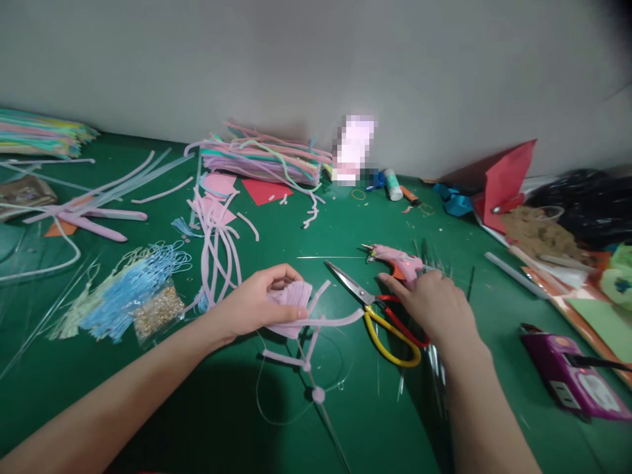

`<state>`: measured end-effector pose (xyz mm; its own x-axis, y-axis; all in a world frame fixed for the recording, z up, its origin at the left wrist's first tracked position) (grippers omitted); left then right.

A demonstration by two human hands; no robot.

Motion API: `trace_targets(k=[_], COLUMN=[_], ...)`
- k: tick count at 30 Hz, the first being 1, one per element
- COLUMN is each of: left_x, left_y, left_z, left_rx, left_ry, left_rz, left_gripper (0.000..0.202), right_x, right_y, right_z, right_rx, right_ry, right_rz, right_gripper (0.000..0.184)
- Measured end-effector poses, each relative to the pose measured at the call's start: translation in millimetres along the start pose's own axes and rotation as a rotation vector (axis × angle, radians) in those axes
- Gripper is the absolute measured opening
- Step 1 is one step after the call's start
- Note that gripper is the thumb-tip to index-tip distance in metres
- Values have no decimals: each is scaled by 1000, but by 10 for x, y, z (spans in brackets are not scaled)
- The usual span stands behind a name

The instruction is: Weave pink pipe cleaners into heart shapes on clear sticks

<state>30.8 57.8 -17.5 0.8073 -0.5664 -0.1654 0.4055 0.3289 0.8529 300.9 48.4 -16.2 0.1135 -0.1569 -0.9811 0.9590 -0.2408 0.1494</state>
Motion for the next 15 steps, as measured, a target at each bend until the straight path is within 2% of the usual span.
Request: trace_targets(k=[3,7,11,13,15], left_x=[6,33,76,84,88], left_y=[-18,-53,-80,-81,-82], left_z=[6,20,22,16,11], left_rx=[-24,-90,-137,-134,-128], left_ry=[-15,-61,-124,-140,-150], left_rz=[71,209,295,277,243], left_gripper=[34,34,34,34,35], right_x=[44,-20,-184,-240,-259], right_y=[-48,-22,55,44,-10], right_z=[-54,-80,-27,11,43], right_rx=[9,32,50,14,-51], right_ry=[43,144,363,441,453], right_rz=[-75,-241,-411,-524,-618], right_gripper=[61,48,49,46,41])
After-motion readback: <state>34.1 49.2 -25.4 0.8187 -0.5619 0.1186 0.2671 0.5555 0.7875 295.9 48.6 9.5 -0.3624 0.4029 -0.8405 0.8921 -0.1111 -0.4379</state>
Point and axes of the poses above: each hand's wrist, its own z-axis away from the middle knuckle, its own x-axis out of the palm, y = z × x, the point moved 7 cm from there along -z, towards the middle knuckle, and after that the axes turned 12 degrees about -x, right-handed, at the moved point
